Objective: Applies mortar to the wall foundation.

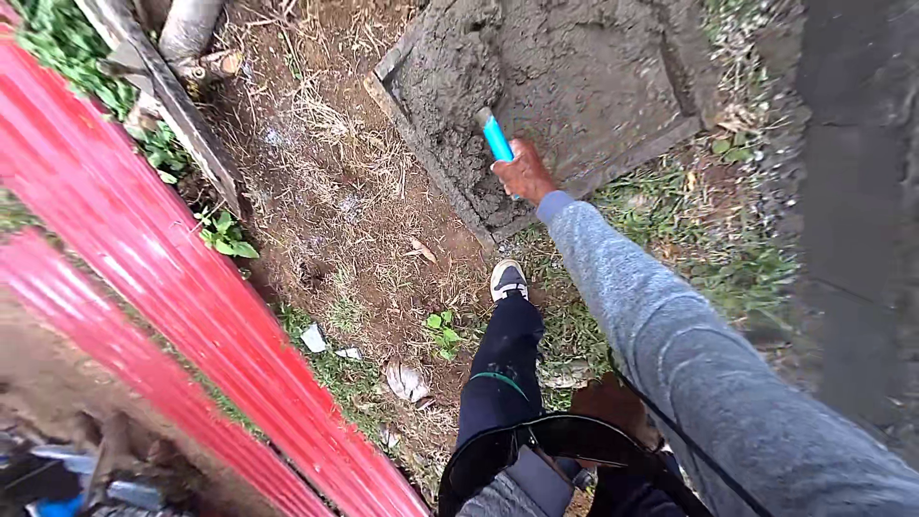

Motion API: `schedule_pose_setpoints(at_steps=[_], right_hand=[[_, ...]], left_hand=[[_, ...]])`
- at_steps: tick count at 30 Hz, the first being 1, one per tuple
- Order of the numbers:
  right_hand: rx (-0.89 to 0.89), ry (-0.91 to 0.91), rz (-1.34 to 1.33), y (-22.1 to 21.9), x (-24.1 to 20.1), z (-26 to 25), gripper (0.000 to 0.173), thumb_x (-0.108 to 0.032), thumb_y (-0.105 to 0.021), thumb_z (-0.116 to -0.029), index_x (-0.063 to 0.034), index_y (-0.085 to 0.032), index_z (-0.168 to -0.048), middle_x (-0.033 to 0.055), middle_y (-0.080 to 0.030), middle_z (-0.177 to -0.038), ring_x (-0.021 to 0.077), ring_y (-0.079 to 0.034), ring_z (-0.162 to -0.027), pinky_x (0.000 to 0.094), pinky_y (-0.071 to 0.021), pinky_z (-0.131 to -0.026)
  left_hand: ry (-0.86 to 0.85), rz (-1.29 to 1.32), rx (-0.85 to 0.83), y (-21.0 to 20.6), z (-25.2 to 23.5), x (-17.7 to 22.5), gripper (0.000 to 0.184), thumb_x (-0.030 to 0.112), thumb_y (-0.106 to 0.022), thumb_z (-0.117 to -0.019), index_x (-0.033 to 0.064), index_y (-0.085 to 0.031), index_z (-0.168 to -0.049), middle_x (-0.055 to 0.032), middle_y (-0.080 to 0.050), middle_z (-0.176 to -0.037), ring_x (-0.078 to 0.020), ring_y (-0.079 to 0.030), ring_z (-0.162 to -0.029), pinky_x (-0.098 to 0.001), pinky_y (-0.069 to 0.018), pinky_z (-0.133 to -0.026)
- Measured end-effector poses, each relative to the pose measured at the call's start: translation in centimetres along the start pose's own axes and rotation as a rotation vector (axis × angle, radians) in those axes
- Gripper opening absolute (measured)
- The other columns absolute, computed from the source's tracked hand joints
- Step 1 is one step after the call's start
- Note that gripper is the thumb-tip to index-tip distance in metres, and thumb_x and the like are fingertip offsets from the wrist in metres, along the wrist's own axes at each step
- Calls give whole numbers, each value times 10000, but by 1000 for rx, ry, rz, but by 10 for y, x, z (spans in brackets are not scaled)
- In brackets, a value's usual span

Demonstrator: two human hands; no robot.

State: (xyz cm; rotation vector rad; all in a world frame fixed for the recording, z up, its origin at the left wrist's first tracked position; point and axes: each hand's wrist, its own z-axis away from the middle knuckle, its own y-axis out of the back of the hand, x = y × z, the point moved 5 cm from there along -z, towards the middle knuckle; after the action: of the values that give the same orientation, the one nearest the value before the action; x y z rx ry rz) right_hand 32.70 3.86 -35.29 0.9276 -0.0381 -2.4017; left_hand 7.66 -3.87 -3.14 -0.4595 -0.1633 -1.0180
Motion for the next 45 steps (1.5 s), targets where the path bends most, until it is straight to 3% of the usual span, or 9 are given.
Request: schedule_pose_setpoints(at_steps=[4, 7, 12, 16, 19, 25, 30, 38, 45], right_hand=[[-28, 47, -89, 24, 17, 72, 492, -298, -684, -953, -95, -549, -1380, 185, -681, -1000, 300, -670, -700, 514, -585, -618], [-3, 128, -91, 61, 39, 151, 475, -276, -712, -939, -83, -586, -1353, 181, -699, -1098, 302, -703, -914, 552, -593, -817], [112, 232, -196, 140, 111, 336, 440, -194, -758, -901, -100, -632, -1312, 137, -721, -1095, 251, -711, -953, 510, -608, -860], [148, 145, -224, 209, 213, 510, 387, -234, -715, -932, -119, -629, -1292, 128, -717, -1044, 255, -703, -924, 522, -595, -830], [207, 29, -237, 248, 307, 658, 402, -276, -674, -955, -141, -608, -1328, 129, -714, -1097, 274, -700, -984, 553, -578, -875], [484, -319, -382, 265, 491, 944, 442, -346, -675, -945, -187, -613, -1353, 111, -714, -1123, 258, -700, -995, 545, -577, -891], [673, -579, -496, 277, 597, 1119, 496, -320, -680, -946, -120, -591, -1391, 174, -701, -1145, 312, -695, -1000, 572, -567, -889], [910, -728, -268, 374, 758, 1261, 376, -195, -704, -982, -58, -626, -1323, 284, -686, -1077, 476, -676, -959, 732, -509, -839], [859, -986, 168, 462, 823, 1272, 391, -220, -644, -1012, -123, -565, -1382, 333, -671, -1169, 619, -647, -1008, 818, -469, -743]], left_hand=[[-60, -110, -5, -55, -44, -15, 611, 465, -706, -943, 25, -600, -1353, -234, -630, -1313, -402, -635, -1174, -625, -527, -944], [-214, -205, 14, -101, -70, -24, 794, 564, -776, -849, 96, -549, -1449, -195, -683, -1259, -357, -662, -1163, -614, -531, -982], [-52, -147, -230, -174, -89, -8, 850, 584, -821, -798, 206, -513, -1494, -172, -712, -1204, -326, -737, -908, -575, -619, -792], [92, -305, -415, -267, -107, 3, 751, 551, -780, -851, 216, -537, -1477, -139, -698, -1263, -304, -721, -1026, -554, -598, -878], [265, -346, -442, -339, -107, 4, 774, 499, -768, -890, 213, -451, -1536, -179, -696, -1243, -347, -736, -925, -560, -616, -798], [378, -267, -348, -433, -107, 7, 745, 427, -755, -929, 188, -409, -1544, -185, -696, -1233, -351, -741, -899, -542, -630, -751], [428, -327, -222, -484, -114, 19, 733, 442, -745, -934, 189, -417, -1538, -208, -690, -1233, -377, -737, -915, -552, -624, -755], [399, -383, -116, -550, -144, 49, 638, 466, -663, -987, 184, -452, -1518, -195, -664, -1280, -369, -723, -969, -561, -618, -777], [392, -350, -19, -575, -164, 55, 645, 462, -660, -991, 180, -435, -1525, -204, -653, -1286, -355, -723, -952, -540, -617, -763]])
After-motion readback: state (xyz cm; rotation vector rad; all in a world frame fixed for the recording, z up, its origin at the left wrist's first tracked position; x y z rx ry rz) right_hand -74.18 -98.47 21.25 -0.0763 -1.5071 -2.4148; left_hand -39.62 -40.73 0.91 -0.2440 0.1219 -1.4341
